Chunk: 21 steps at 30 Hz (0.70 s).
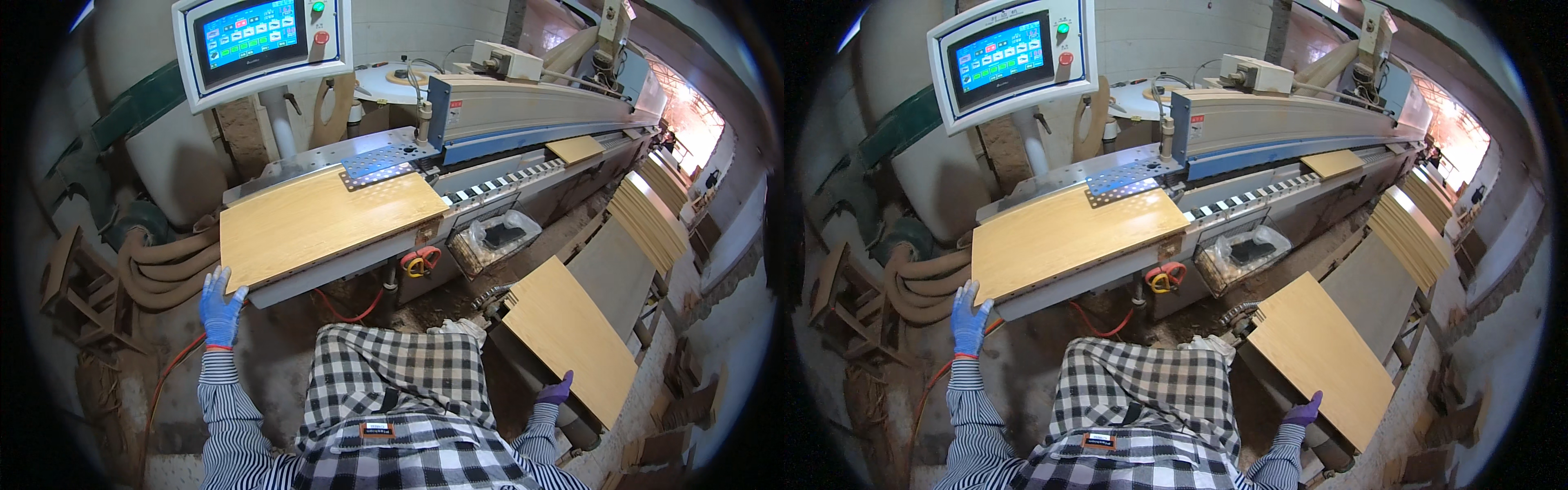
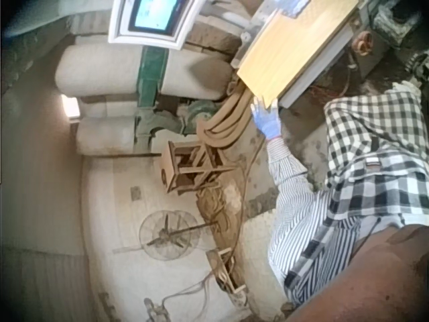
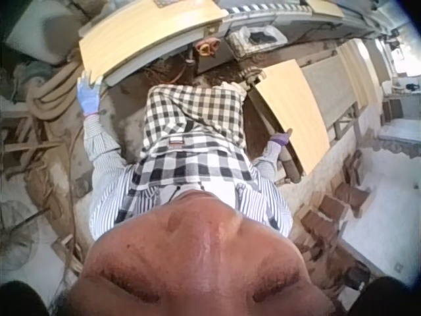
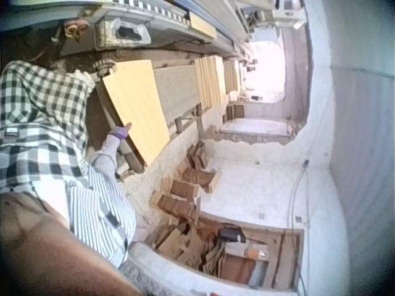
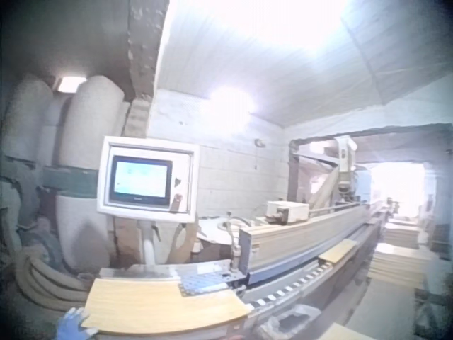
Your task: The person repeatedly feeds rectangular wooden boards through a stationary belt sander, one at a time, using both hands. After each pass, the person removes the board and places it on a stack to the right, then picks up the next board from a pile on the left and repeats the process.
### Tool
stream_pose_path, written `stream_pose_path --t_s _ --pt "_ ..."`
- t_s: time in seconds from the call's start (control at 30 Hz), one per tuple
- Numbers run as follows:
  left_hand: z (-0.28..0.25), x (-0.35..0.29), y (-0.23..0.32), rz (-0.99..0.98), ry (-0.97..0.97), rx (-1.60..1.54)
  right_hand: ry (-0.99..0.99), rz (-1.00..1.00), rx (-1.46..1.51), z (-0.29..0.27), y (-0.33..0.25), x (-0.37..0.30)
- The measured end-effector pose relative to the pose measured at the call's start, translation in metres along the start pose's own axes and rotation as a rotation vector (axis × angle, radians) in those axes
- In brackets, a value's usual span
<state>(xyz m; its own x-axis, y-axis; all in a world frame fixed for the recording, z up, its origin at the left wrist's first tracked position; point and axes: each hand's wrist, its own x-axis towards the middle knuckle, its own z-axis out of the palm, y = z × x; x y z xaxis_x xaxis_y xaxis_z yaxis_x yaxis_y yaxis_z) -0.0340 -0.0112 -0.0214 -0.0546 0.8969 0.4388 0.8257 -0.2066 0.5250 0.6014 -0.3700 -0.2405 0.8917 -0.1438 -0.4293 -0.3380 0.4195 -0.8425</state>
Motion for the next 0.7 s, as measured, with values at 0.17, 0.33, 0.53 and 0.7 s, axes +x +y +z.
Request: stream_pose_path --t_s 0.17,0.33,0.53,0.7 --pt "0.002 -0.003 -0.002 0.023 0.017 -0.103 0.004 -0.026 -0.004 0.002 0.000 -0.002" --pt "0.003 -0.001 -0.007 0.041 0.019 -0.093 0.025 -0.043 0.024 0.003 -0.002 -0.002" --pt "0.005 0.002 -0.010 0.034 0.023 -0.132 0.039 -0.049 -0.003 0.002 -0.001 -0.002" --pt "0.005 0.002 -0.011 0.042 0.025 -0.116 0.010 -0.060 -0.015 0.004 -0.006 -0.013"
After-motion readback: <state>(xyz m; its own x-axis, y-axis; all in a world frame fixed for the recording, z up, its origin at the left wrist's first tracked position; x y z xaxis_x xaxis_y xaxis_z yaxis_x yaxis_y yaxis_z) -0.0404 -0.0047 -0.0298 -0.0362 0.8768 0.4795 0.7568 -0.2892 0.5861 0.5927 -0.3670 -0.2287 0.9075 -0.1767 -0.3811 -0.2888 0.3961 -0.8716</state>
